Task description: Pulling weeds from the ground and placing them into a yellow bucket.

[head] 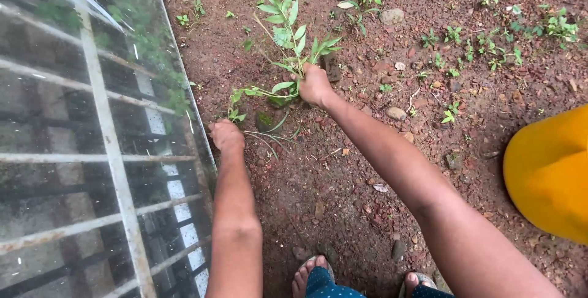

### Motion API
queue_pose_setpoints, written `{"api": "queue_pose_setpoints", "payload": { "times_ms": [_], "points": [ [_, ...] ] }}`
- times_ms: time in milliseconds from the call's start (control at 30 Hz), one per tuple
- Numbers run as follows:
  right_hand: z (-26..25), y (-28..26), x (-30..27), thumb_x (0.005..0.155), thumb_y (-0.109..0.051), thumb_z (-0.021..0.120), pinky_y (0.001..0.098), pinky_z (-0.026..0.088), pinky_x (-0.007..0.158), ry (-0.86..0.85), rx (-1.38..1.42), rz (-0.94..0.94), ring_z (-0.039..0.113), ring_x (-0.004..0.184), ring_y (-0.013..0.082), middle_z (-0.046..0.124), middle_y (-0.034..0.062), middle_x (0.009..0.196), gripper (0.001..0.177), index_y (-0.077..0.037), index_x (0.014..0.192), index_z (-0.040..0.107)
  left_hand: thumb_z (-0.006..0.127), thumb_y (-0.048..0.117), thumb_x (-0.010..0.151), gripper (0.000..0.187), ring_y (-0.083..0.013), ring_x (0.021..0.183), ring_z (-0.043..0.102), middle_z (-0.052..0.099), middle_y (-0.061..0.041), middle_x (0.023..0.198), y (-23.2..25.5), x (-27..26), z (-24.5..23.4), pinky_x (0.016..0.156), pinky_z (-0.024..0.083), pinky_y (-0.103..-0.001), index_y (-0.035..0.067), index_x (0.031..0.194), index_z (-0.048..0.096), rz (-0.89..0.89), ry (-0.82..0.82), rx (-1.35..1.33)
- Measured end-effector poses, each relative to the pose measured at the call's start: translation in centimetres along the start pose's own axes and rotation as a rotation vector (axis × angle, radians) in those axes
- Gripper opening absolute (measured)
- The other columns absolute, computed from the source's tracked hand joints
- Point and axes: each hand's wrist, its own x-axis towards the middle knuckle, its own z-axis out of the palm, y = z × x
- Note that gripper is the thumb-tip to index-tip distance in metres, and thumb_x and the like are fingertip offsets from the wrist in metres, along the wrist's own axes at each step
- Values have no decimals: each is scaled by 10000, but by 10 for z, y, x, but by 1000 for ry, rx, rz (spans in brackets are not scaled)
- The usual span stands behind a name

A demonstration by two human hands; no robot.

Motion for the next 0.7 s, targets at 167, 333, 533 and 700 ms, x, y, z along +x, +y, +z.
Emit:
{"api": "queue_pose_setpoints", "payload": {
  "times_ms": [167,333,533,700],
  "points": [
    [-21,6,2,950,-440,689,573,534,961,8,-106,51,667,1129,444,720,253,1005,334,-119,1041,687,573,63,924,257,-381,1009,749,783,-194,1006,-21,46,34,855,621,-453,88,1007,815,212,-88,84],
    [-102,-1,-14,993,-315,646,621,467,1048,46,-175,29,597,1229,495,680,333,1147,309,-46,1146,649,705,211,853,386,-424,1186,662,728,-262,1173,21,29,-10,1014,541,-549,4,1176,740,465,-285,114],
    [-172,23,-20,992,-238,648,668,334,1115,104,-217,62,574,1272,474,676,277,1174,221,-94,1158,626,677,316,874,457,-396,1305,589,696,-182,1296,134,-79,-78,1130,462,-542,123,1288,694,642,-358,-57],
    [-160,66,-18,845,-284,700,581,518,918,166,-214,-33,674,1088,448,721,239,975,293,-48,1016,672,696,342,853,538,-408,1253,616,671,-233,1290,200,-145,-70,1061,497,-564,53,1305,667,584,-434,-337]
  ]
}}
